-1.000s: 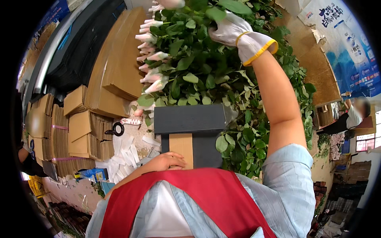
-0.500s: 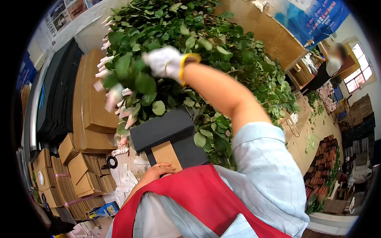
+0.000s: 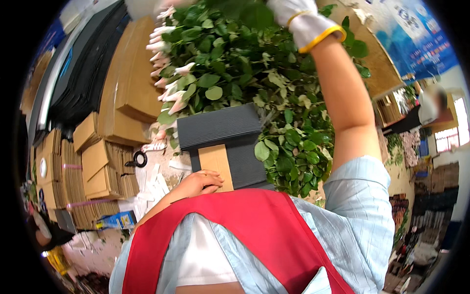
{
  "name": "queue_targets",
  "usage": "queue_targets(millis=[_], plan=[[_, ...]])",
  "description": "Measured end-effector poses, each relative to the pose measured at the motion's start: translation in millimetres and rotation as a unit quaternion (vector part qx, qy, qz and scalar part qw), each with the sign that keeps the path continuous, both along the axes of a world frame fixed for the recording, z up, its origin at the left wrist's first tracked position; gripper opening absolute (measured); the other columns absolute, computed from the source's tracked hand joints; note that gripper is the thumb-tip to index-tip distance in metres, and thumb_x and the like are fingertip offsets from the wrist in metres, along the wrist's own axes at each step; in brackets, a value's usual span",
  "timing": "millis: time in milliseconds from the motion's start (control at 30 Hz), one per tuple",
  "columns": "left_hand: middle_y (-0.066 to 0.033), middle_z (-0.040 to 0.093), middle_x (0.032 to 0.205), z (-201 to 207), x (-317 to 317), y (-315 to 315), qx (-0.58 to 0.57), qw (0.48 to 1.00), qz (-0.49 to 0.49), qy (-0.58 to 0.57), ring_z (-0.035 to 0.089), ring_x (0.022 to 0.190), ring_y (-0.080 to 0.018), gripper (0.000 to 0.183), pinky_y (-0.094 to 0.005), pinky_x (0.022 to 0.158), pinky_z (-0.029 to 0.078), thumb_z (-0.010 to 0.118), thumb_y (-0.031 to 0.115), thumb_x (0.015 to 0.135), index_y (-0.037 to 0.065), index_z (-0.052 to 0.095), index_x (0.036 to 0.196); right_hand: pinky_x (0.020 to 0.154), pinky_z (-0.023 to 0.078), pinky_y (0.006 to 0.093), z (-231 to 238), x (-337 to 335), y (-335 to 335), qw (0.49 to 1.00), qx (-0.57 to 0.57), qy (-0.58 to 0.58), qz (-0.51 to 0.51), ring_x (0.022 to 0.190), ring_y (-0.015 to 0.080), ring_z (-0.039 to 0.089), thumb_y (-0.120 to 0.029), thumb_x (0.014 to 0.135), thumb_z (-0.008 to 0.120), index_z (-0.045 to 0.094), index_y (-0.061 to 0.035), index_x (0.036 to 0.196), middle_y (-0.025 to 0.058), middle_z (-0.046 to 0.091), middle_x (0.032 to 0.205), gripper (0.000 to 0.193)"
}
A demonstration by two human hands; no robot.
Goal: The person places roses into a gray cardboard box, covers them with a sheet of paper, and uses a stapler to seal the packaging.
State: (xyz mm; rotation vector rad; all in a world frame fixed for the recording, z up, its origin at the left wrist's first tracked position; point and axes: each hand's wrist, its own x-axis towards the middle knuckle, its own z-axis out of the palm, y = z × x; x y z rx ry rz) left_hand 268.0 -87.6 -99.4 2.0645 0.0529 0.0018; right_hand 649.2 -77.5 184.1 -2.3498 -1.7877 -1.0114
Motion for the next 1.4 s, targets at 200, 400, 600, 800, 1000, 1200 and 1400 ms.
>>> queue_targets(millis=[200, 400, 600, 800, 1000, 1200, 1400], plan=[[-0.0090, 0.068, 0.105, -2, -8, -2, -0.013, 1.000, 0.024, -0.006, 0.056, 0.113, -0.0278, 0.017, -0.0372, 0.094, 0.047, 0.062, 0.011, 0.083, 0.004, 0.068, 0.097, 0.069, 0.056, 0.0374, -157, -80, 74, 0.970, -0.185, 0.123, 0.097, 0.082, 0.0319, 0.065, -0.013, 0.084, 0.053, 0.050, -0.0013, 0.120, 0.0204, 0.060, 0.104, 0.038], [-0.0091, 0.068, 0.105, -3, -3, 0, -0.012, 1.000, 0.008, -0.009, 0.057, 0.113, -0.0271, 0.017, -0.0375, 0.092, 0.047, 0.064, 0.011, 0.083, 0.004, 0.069, 0.098, 0.070, 0.051, 0.0381, -261, -64, 87, 0.884, -0.408, 0.227, 0.009, 0.081, 0.0304, 0.065, -0.032, 0.082, 0.062, 0.047, -0.0003, 0.122, 0.0195, 0.066, 0.096, 0.053], [-0.0116, 0.068, 0.100, -8, -1, -3, -0.016, 0.999, 0.005, -0.045, 0.058, 0.109, -0.0281, 0.017, -0.0370, 0.090, 0.048, 0.063, 0.011, 0.082, 0.003, 0.068, 0.096, 0.072, 0.054, 0.0311, -119, -35, 47, 0.928, -0.181, 0.293, 0.141, 0.082, 0.0224, 0.067, -0.024, 0.096, 0.045, 0.056, -0.0101, 0.124, 0.0148, 0.067, 0.100, 0.033], [-0.0117, 0.068, 0.099, -7, -1, 2, -0.012, 0.999, 0.010, -0.043, 0.059, 0.108, -0.0282, 0.017, -0.0367, 0.089, 0.049, 0.064, 0.010, 0.081, 0.003, 0.068, 0.096, 0.079, 0.053, 0.0358, -119, -45, 39, 0.954, -0.200, 0.214, 0.069, 0.094, 0.0290, 0.064, -0.017, 0.082, 0.066, 0.057, -0.0094, 0.119, 0.0144, 0.065, 0.107, 0.039], [-0.0127, 0.067, 0.100, -9, -2, -1, -0.005, 0.999, 0.011, -0.045, 0.059, 0.108, -0.0282, 0.017, -0.0379, 0.089, 0.048, 0.064, 0.012, 0.081, 0.004, 0.068, 0.096, 0.077, 0.054, 0.0392, -184, -61, 45, 0.907, -0.322, 0.260, 0.077, 0.089, 0.0311, 0.064, -0.017, 0.079, 0.063, 0.050, -0.0128, 0.124, 0.0151, 0.066, 0.099, 0.047], [-0.0076, 0.068, 0.104, -13, -3, -2, 0.011, 1.000, -0.005, -0.028, 0.057, 0.113, -0.0258, 0.018, -0.0358, 0.094, 0.047, 0.063, 0.010, 0.083, 0.005, 0.068, 0.098, 0.062, 0.055, 0.0402, -212, -91, 20, 0.874, -0.450, 0.183, -0.013, 0.077, 0.0305, 0.067, -0.003, 0.084, 0.049, 0.035, -0.0174, 0.140, 0.0157, 0.067, 0.091, 0.060], [-0.0075, 0.068, 0.104, -11, -7, -2, 0.000, 1.000, 0.009, -0.009, 0.057, 0.112, -0.0254, 0.018, -0.0352, 0.092, 0.048, 0.063, 0.011, 0.083, 0.004, 0.069, 0.099, 0.071, 0.055, 0.0388, -119, -58, -16, 0.971, -0.198, 0.118, 0.071, 0.082, 0.0275, 0.066, -0.004, 0.069, 0.067, 0.051, -0.0208, 0.126, 0.0103, 0.067, 0.089, 0.062]])
